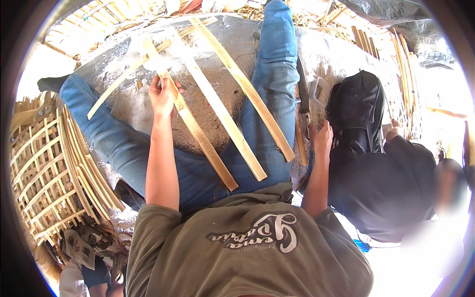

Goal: The person sits on the ground and uses a curved blade to shave and smooth thin bamboo strips. They hold the strips with one hand and draw the blade along the surface with the other, occasionally flipping the strips to work different sides.

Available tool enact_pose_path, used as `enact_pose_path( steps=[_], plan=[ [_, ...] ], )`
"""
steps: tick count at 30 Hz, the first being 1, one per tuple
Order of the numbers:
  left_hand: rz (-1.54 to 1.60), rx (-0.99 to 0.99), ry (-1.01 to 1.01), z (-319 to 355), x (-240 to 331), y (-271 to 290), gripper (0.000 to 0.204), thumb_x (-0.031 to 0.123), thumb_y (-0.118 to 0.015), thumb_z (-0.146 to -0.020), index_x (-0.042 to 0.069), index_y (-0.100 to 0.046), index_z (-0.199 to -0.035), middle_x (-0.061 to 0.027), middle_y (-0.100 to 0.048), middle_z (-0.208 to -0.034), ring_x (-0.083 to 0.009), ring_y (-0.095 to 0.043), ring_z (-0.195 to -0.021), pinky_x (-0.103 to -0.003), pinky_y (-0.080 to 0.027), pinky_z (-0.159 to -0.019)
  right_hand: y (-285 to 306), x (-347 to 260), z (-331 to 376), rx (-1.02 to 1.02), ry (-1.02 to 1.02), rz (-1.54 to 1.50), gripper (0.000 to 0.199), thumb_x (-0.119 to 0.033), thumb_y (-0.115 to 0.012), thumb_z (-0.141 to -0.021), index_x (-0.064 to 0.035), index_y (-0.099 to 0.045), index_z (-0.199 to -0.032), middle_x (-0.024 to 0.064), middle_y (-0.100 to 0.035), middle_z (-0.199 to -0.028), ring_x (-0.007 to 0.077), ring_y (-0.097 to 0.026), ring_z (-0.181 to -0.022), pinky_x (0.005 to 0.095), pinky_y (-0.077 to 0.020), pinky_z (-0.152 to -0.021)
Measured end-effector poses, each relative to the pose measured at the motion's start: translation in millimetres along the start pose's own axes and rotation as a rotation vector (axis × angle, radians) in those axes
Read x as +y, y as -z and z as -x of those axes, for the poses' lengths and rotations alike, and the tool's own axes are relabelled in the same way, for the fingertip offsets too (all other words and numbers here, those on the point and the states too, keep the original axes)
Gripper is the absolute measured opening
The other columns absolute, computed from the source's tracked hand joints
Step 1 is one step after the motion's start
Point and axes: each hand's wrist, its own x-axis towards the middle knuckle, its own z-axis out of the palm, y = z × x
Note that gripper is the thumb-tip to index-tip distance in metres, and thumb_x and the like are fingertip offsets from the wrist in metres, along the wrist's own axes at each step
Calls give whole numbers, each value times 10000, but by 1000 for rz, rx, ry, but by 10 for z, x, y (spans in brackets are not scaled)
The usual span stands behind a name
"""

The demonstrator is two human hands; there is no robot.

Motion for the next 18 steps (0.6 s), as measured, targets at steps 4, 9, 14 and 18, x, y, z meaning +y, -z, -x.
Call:
enact_pose_path(
  steps=[4, 9, 14, 18],
  plan=[
    [-30, -23, -5, -32, -16, 75, 216, 182, -523, -1059, -20, -561, -1127, -93, -598, -768, -176, -613, -626, -329, -548, -546, -111, 88, 47, 13, 39, -6, 402, -237, -741, -856, 12, -614, -1144, 206, -671, -1059, 376, -637, -1024, 443, -502, -896],
    [3, 15, 20, -5, -4, 82, 219, 189, -521, -1060, -21, -571, -1088, -109, -613, -745, -177, -611, -620, -325, -542, -543, -31, -12, -415, 134, 221, -200, 302, -171, -712, -858, -3, -618, -1092, 191, -681, -977, 390, -646, -951, 477, -503, -851],
    [-63, 16, 29, 34, 12, 68, 208, 189, -522, -1058, -15, -563, -1059, -109, -613, -745, -176, -611, -618, -327, -543, -545, -139, 6, -1316, 74, 245, -66, 161, -158, -704, -855, -41, -708, -967, 180, -719, -968, 381, -681, -912, 467, -531, -821],
    [-63, 30, 17, 51, 18, 45, 215, 191, -522, -1059, -17, -570, -1082, -108, -617, -742, -175, -610, -613, -326, -538, -548, -244, -123, -1687, -99, 90, 53, 229, -232, -726, -849, -87, -746, -1026, 169, -731, -1050, 371, -692, -997, 452, -552, -864]
  ],
)
